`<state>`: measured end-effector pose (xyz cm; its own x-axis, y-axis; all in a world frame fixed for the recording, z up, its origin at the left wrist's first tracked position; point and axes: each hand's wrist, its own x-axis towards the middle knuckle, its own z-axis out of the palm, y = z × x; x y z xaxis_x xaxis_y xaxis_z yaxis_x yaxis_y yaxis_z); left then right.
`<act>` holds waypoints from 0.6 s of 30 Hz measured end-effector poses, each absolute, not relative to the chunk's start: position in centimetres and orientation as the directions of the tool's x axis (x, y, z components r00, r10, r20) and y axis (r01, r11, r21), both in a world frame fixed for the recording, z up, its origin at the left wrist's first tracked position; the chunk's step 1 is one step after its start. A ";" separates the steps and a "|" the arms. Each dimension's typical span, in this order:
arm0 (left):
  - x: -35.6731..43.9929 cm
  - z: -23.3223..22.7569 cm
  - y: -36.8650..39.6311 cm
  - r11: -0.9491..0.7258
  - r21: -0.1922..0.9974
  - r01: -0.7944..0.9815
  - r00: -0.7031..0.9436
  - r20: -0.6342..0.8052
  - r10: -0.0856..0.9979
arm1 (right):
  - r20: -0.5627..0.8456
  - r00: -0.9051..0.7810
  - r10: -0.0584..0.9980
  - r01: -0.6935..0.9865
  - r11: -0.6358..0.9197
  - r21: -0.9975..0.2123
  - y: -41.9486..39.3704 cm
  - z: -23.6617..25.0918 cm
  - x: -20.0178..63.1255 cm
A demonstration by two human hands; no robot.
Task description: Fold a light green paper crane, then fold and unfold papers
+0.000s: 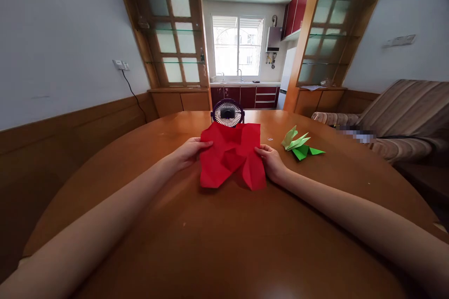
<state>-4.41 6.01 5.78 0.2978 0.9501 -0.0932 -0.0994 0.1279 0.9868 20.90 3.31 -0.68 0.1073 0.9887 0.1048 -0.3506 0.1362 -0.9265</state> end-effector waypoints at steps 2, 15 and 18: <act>-4.4 5.7 5.9 0.162 0.975 -0.153 0.320 -0.106 0.942 | 0.122 0.112 0.986 -0.337 0.153 -0.929 3.4 -0.9 21.0; 0.1 2.1 2.9 0.234 0.964 -0.125 0.442 -0.157 0.883 | 0.201 -0.093 0.975 -0.223 0.176 -0.959 2.5 -0.4 20.2; 0.7 1.4 2.6 0.117 0.988 -0.101 0.412 -0.065 0.909 | 0.275 -0.143 0.951 -0.154 0.253 -0.955 1.8 -0.2 19.8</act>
